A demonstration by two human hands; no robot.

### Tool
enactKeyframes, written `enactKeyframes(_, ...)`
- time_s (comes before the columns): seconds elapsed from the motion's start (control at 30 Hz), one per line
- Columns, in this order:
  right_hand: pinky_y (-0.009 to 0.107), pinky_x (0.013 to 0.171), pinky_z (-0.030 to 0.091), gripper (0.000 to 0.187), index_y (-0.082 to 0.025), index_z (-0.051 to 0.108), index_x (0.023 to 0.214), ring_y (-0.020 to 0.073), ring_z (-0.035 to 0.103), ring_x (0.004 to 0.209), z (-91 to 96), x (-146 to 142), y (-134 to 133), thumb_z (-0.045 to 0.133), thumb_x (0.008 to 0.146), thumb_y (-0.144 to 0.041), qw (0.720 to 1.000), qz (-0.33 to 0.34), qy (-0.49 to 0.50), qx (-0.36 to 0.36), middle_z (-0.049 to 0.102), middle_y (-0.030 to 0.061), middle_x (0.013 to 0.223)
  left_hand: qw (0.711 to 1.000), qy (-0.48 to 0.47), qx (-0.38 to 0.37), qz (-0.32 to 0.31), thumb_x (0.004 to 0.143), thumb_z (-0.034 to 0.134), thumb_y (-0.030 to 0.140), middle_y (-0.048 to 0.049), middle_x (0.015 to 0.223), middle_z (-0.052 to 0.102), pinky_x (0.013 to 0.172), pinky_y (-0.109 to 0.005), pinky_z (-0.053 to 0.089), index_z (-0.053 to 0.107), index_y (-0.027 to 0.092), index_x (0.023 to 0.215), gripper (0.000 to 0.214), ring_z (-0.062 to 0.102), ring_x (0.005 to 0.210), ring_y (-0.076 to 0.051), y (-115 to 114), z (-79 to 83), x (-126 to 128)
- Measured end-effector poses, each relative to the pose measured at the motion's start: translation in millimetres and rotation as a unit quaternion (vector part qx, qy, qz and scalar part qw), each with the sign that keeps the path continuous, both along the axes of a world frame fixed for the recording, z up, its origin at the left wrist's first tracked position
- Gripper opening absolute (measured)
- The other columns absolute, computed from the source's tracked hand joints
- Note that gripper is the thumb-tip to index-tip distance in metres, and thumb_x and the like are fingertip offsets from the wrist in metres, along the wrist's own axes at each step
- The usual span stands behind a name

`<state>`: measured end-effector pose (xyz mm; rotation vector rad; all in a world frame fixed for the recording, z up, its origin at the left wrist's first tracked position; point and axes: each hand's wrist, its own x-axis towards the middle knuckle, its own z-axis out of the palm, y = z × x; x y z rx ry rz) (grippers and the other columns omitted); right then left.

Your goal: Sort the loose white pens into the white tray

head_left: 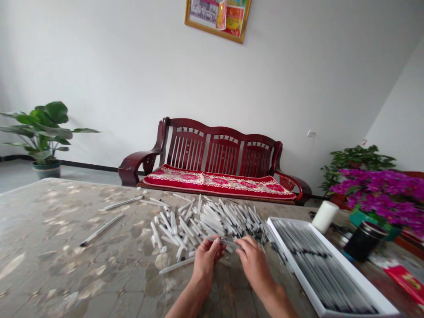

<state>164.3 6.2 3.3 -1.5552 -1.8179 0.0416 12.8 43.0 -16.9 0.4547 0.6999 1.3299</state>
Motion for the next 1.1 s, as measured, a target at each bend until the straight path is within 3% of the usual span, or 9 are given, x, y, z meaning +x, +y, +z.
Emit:
enactKeyframes(0.33,0.03,0.081,0.049,0.031,-0.026,0.075,0.099,0.0212,0.063,0.09,-1.1,-3,0,0.051,0.084,-0.012,0.999,0.029,0.026,0.001,0.067,0.006,0.094,0.999,0.029,0.021,-0.006,0.038,0.092,0.046,0.0003,0.06,0.07,0.056,-0.023,0.053,0.07,0.015,0.071,0.05,0.066,0.057,-0.014,-2,-1.7,1)
enactKeyframes(0.53,0.029,0.076,0.047,0.019,-0.022,0.076,0.081,0.0206,0.065,0.083,10.1,1,2,0.059,0.075,-0.017,0.976,0.047,0.188,-0.103,0.071,0.003,0.083,0.995,0.069,0.069,-0.028,0.045,0.091,0.048,-0.0024,0.06,0.071,0.056,-0.025,0.054,0.07,0.015,0.071,0.047,0.066,0.057,-0.016,-9,3.2,-1)
enactKeyframes(0.63,0.025,0.063,0.042,0.01,-0.019,0.075,0.074,0.0166,0.06,0.066,17.1,6,0,0.066,0.069,-0.019,0.93,0.065,0.301,-0.201,0.068,-0.0013,0.066,0.993,0.079,0.085,-0.034,0.045,0.091,0.047,-0.0031,0.061,0.072,0.056,-0.026,0.055,0.071,0.014,0.072,0.047,0.067,0.057,-0.017,-13,4.4,0)
enactKeyframes(0.7,0.023,0.056,0.037,0.008,-0.018,0.073,0.073,0.0126,0.054,0.058,19.8,6,-3,0.072,0.066,-0.022,0.887,0.076,0.394,-0.228,0.064,-0.0034,0.06,0.994,0.069,0.074,-0.035,0.046,0.091,0.046,-0.003,0.063,0.073,0.057,-0.026,0.056,0.072,0.014,0.074,0.046,0.068,0.058,-0.017,-15,4.4,2)
enactKeyframes(0.83,0.02,0.056,0.039,0.036,-0.019,0.073,0.088,0.009,0.055,0.062,17.5,-2,-6,0.087,0.056,-0.029,0.77,0.108,0.602,-0.18,0.069,-0.0024,0.075,0.999,0.017,0.023,-0.027,0.046,0.092,0.041,-0.0017,0.068,0.074,0.06,-0.024,0.057,0.073,0.016,0.076,0.044,0.071,0.065,-0.016,-15,3.9,5)
enactKeyframes(0.93,0.017,0.056,0.041,0.043,-0.018,0.072,0.083,0.0075,0.057,0.061,9.2,-12,-4,0.094,0.048,-0.029,0.697,0.109,0.689,-0.166,0.067,-0.0035,0.07,0.999,-0.001,0.009,-0.034,0.045,0.093,0.037,-0.0021,0.071,0.075,0.062,-0.023,0.057,0.073,0.017,0.078,0.044,0.071,0.069,-0.016,-15,2.9,5)
enactKeyframes(1.0,0.017,0.052,0.041,0.042,-0.017,0.071,0.079,0.0078,0.059,0.059,3.3,-16,-1,0.095,0.047,-0.032,0.675,0.099,0.713,-0.162,0.067,-0.0035,0.067,0.999,0.005,0.02,-0.048,0.047,0.093,0.038,-0.003,0.072,0.075,0.063,-0.023,0.057,0.073,0.017,0.08,0.044,0.072,0.07,-0.017,-16,1.9,5)
enactKeyframes(1.1,0.016,0.048,0.042,0.043,-0.018,0.07,0.081,0.0099,0.063,0.062,2.5,-6,6,0.094,0.05,-0.037,0.667,0.077,0.727,-0.146,0.072,-0.0002,0.076,0.996,0.038,0.047,-0.07,0.05,0.092,0.036,-0.0053,0.084,0.076,0.063,-0.026,0.058,0.074,0.017,0.093,0.05,0.072,0.073,-0.019,-16,0.9,4)
